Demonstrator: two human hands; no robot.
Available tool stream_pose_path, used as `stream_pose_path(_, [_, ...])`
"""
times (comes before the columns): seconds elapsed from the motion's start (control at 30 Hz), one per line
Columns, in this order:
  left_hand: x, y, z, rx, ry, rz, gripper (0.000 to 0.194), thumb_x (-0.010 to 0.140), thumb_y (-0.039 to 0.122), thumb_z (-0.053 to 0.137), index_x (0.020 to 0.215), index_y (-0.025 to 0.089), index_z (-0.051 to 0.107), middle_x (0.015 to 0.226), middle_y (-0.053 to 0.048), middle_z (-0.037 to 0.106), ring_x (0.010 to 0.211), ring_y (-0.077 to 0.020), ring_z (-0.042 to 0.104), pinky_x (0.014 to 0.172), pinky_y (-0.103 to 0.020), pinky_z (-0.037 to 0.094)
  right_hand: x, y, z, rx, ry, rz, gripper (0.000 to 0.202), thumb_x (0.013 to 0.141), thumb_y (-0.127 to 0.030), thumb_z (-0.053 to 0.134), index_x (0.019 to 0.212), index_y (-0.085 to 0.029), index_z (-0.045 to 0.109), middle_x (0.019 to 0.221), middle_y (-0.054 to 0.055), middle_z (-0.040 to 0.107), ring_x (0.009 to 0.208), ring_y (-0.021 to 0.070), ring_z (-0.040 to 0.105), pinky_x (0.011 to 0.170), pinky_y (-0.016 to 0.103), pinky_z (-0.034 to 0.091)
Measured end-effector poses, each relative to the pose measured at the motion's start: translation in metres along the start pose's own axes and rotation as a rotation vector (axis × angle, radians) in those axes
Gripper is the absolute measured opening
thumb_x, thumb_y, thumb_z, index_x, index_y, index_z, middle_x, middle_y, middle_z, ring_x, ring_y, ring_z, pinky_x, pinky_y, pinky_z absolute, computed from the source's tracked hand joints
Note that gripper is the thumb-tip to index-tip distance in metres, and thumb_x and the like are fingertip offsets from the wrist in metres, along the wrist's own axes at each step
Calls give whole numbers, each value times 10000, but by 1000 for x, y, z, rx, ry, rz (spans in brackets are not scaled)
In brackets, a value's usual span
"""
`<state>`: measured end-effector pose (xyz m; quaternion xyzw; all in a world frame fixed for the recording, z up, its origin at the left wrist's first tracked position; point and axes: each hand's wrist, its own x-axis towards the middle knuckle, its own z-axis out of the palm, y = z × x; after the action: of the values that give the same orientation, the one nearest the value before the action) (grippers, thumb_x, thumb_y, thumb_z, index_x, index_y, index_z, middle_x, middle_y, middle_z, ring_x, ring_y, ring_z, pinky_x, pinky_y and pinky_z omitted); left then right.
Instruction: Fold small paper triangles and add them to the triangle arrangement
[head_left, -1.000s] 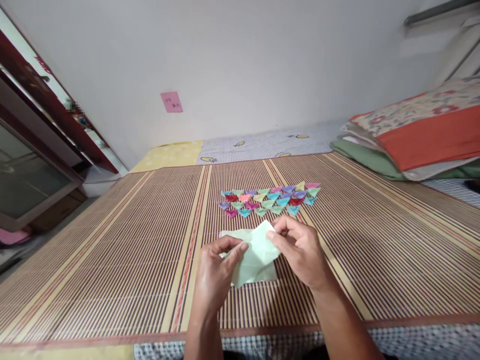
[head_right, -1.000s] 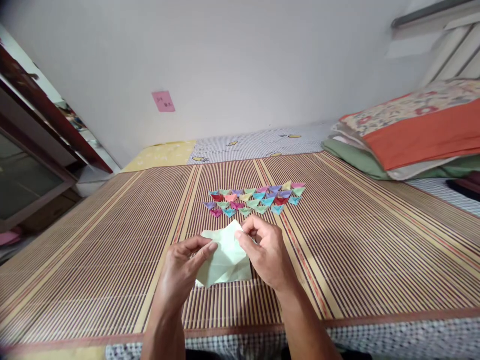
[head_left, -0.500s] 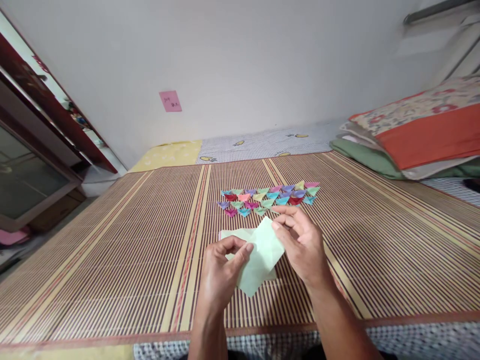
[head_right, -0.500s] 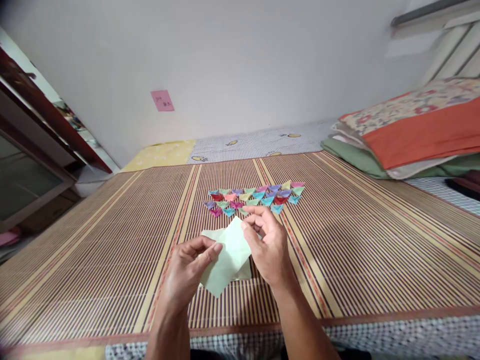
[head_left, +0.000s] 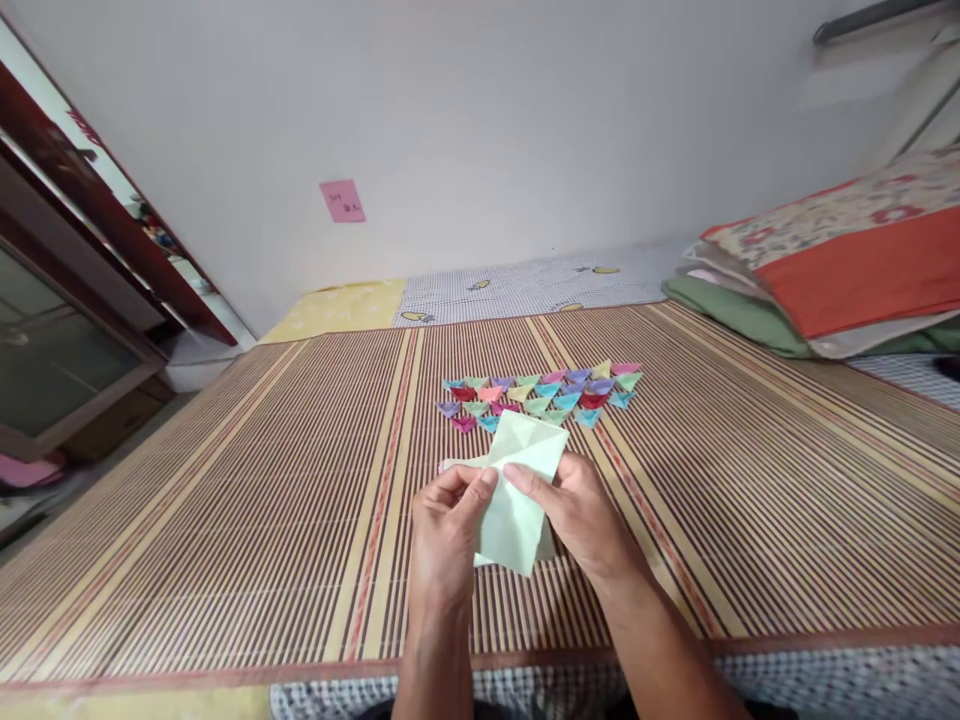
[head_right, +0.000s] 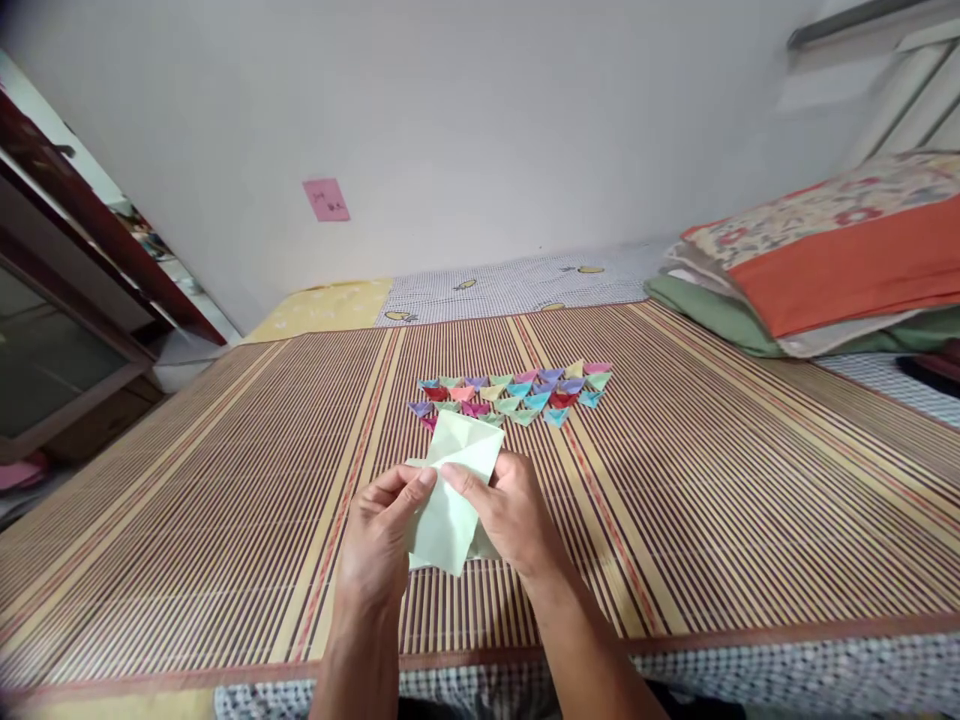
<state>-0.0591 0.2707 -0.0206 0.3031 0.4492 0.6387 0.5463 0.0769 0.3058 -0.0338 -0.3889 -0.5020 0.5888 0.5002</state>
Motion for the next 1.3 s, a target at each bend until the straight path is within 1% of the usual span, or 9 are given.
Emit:
stream_pose_path(0.17, [-1,2,2,36,-32,-8,392,657,469,916,665,145,696,575,-4,647,450,-102,532,447,-210,406,3,-5,-9,47,112,-11,373,776,-465,850,945,-139,787,801,81,780,664,229,702,599,311,557])
stream_pose_path(0.3, [-1,4,4,104,-52,28,395,674,478,901,648,149,686,564,0,627,454,-98,509,444,-207,391,6,-7,-18,48,176,-109,297,831,-469,803,869,-181,738,758,34,741,650,192,657,594,275,520])
stream_pose_path(0.43, [-1,2,4,181,-87,57,378,733,475,865,651,150,689,584,-5,621,495,-107,523,472,-212,404,8,-5,-26,15,227,-153,316,900,-504,719,817,-204,664,691,0,666,593,167,585,544,251,462])
stream_pose_path(0.57, [-2,0,4,213,-86,65,369,758,466,846,647,157,679,595,-5,615,509,-114,521,481,-220,413,5,-8,-27,-42,210,-195,327,961,-510,640,829,-211,640,716,-7,605,622,157,538,558,240,434])
stream_pose_path(0.73, [-3,-1,2,277,-76,111,344,808,464,801,667,171,690,614,-11,629,530,-133,546,508,-242,437,1,-18,-29,-207,174,-321,351,1004,-485,578,797,-207,629,689,-7,534,629,153,482,555,243,392])
stream_pose_path(0.9, [-4,2,1,419,-25,224,327,830,453,774,658,183,705,622,-17,647,593,-153,549,561,-253,429,1,-23,-36,-306,171,-411,233,933,-440,692,905,-212,725,735,9,641,646,169,565,586,268,448])
stream_pose_path(1.03, [-6,5,6,552,-6,298,309,869,421,732,665,191,710,625,-13,666,630,-163,562,614,-260,432,-1,-30,-37,-456,177,-432,171,882,-388,759,869,-219,736,692,-4,657,608,166,575,564,272,445])
stream_pose_path(1.2, [-8,7,10,612,-4,331,310,881,398,714,649,193,700,610,-3,654,620,-157,556,606,-254,425,-4,-36,-36,-633,219,-520,182,957,-334,654,833,-211,703,654,-15,624,547,140,526,539,263,404])
stream_pose_path(1.3, [-6,3,9,578,-11,302,321,874,418,727,654,186,696,606,-6,636,603,-149,536,578,-249,417,-2,-35,-37,-656,212,-504,218,988,-343,604,835,-208,680,581,-36,543,506,130,475,511,258,368])
